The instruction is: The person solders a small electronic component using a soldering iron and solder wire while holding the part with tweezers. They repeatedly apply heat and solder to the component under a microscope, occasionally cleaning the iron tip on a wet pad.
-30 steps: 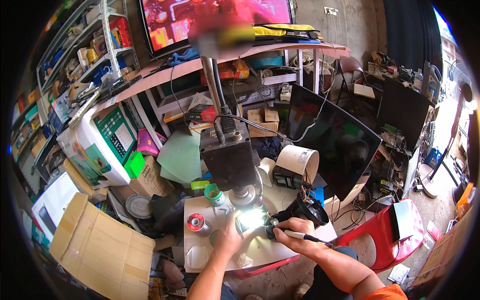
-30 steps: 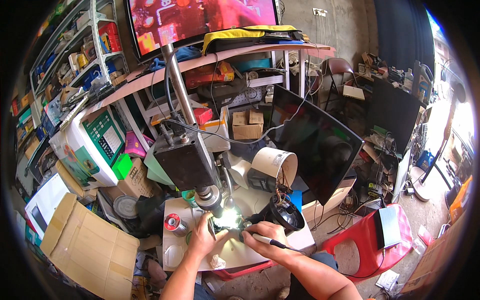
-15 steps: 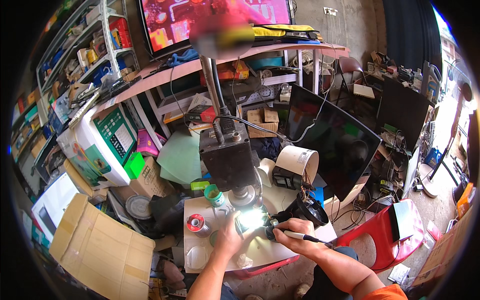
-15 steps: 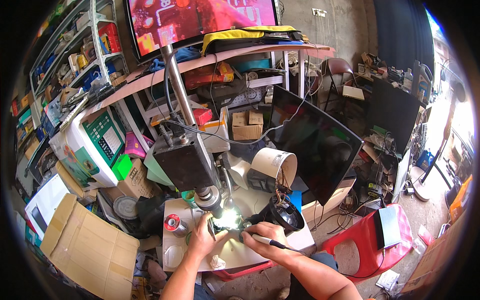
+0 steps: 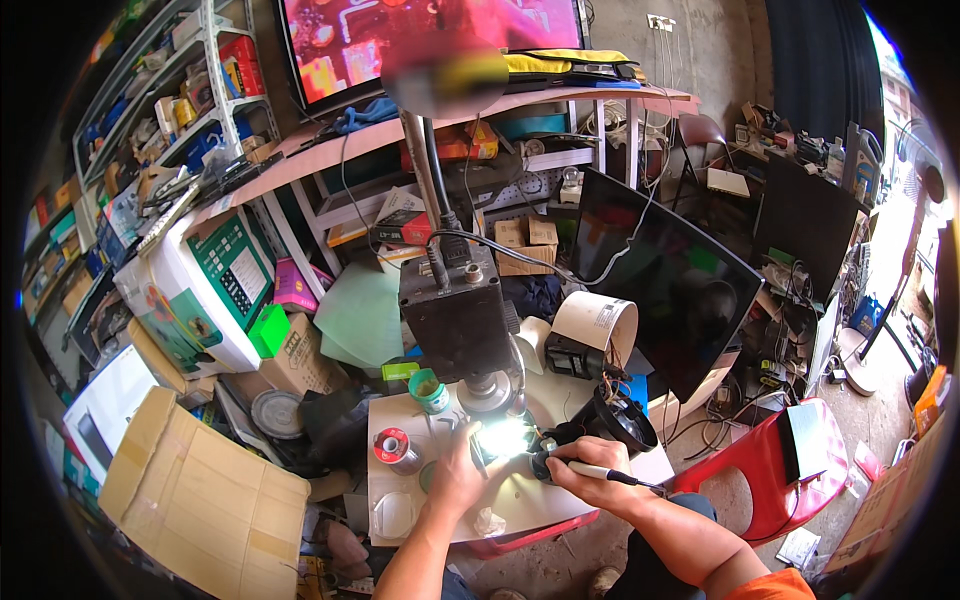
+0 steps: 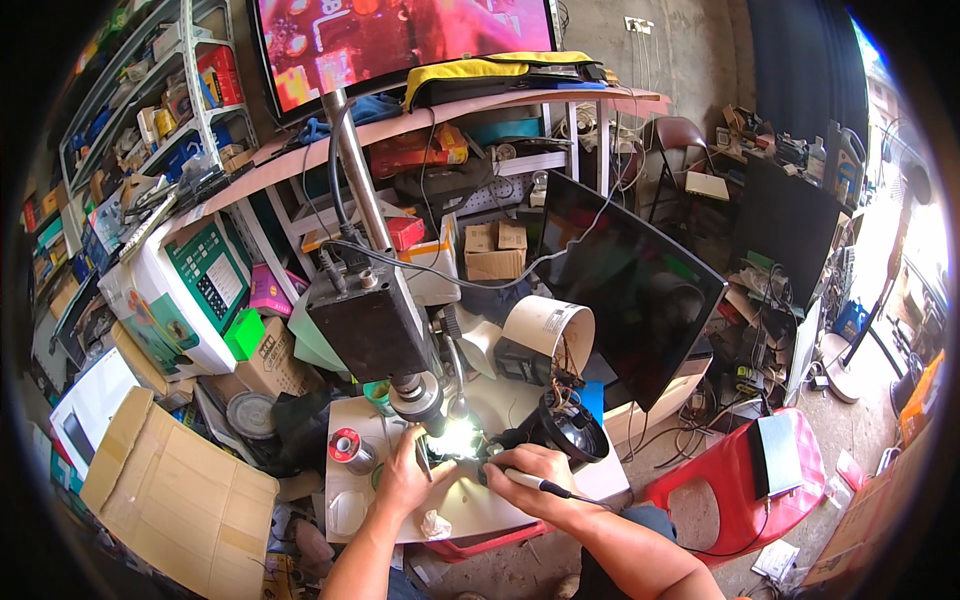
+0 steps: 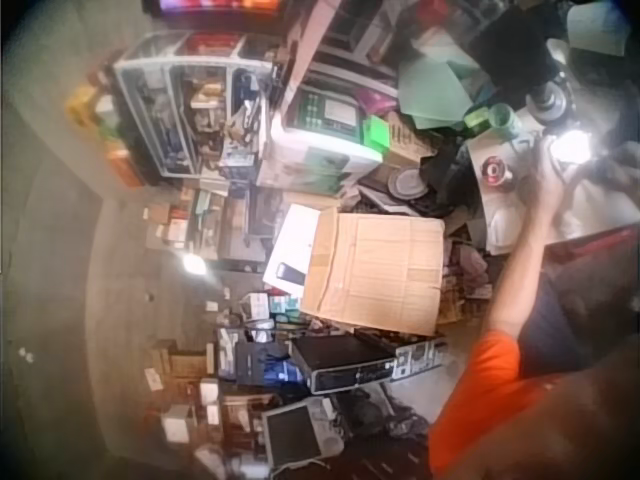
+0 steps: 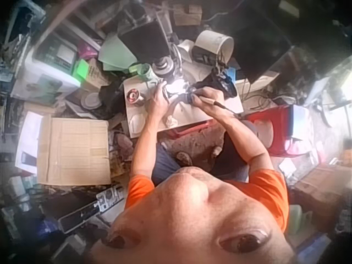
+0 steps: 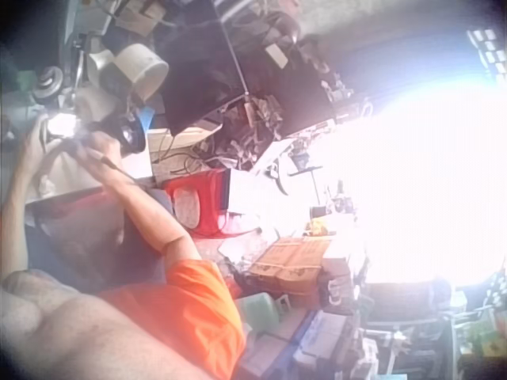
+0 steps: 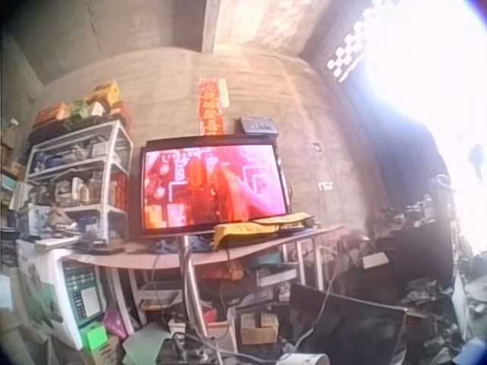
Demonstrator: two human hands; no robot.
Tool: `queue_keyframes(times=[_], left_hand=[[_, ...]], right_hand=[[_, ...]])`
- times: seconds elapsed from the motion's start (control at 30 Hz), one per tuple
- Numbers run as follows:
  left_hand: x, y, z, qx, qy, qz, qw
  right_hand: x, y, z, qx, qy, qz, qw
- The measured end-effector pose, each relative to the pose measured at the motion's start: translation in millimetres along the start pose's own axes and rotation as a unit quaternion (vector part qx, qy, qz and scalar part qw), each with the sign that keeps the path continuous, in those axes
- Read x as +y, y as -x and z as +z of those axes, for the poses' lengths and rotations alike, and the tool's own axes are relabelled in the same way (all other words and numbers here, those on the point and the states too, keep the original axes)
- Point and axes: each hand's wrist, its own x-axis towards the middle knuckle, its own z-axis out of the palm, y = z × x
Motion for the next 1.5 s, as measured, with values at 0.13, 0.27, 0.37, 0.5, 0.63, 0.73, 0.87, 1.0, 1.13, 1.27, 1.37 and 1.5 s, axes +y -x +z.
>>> queue_keyframes(times=[0.13, 0.27, 0.37, 0.5, 0.63, 0.73, 0.87, 1.0, 1.13, 1.27, 1.37, 1.5], left_hand=[[1.2, -0.9, -0.5, -0.001, -0.001, 0.003, 1.000], [1.5, -0.6, -0.4, -0.003, 0.001, 0.000, 1.000], [1.0, -0.3, -1.2, 0.002, -0.006, 0.006, 1.000], [0.8, -0.4, -0.4, -0.002, -0.004, 0.004, 1.000], [0.7, 0.0, 0.0, -0.006, -0.001, -0.007, 1.000], [0.6, 0.1, 0.2, -0.008, -0.001, -0.012, 1.000], [4.2, -0.8, -1.2, -0.002, -0.002, -0.001, 1.000], [6.3, -1.7, -1.7, 0.000, 0.000, 0.004, 1.000], [3.7, -1.0, -0.6, -0.003, -0.003, -0.004, 1.000], [5.0, -1.1, -1.9, 0.004, 0.000, 0.004, 1.000], [6.7, -2.5, -2.3, 0.002, 0.001, 0.013, 1.000], [8.3, -3.0, -1.8, -0.001, 0.009, 0.011, 1.000]], right_hand=[[0.7, 0.4, 0.5, 0.000, -0.012, 0.017, 1.000], [0.2, 0.0, -0.9, -0.004, -0.004, 0.006, 1.000], [-2.9, -2.6, -2.9, -0.011, 0.011, -0.019, 1.000], [2.1, 2.3, 0.3, 0.005, -0.024, 0.038, 0.999], [0.0, -0.1, -1.5, -0.006, 0.002, -0.007, 1.000], [1.8, 1.1, 0.2, -0.003, -0.017, 0.021, 1.000], [1.6, 0.6, -0.7, -0.006, -0.015, 0.019, 1.000], [2.1, 0.6, -1.3, -0.006, -0.013, 0.010, 1.000], [2.9, 2.8, -0.1, 0.006, -0.019, 0.043, 0.999], [2.1, 1.1, 0.1, 0.003, -0.016, 0.025, 1.000], [0.3, 1.2, -0.6, 0.002, -0.016, 0.034, 0.999], [3.9, 3.1, -0.4, -0.003, -0.018, 0.049, 0.999]])
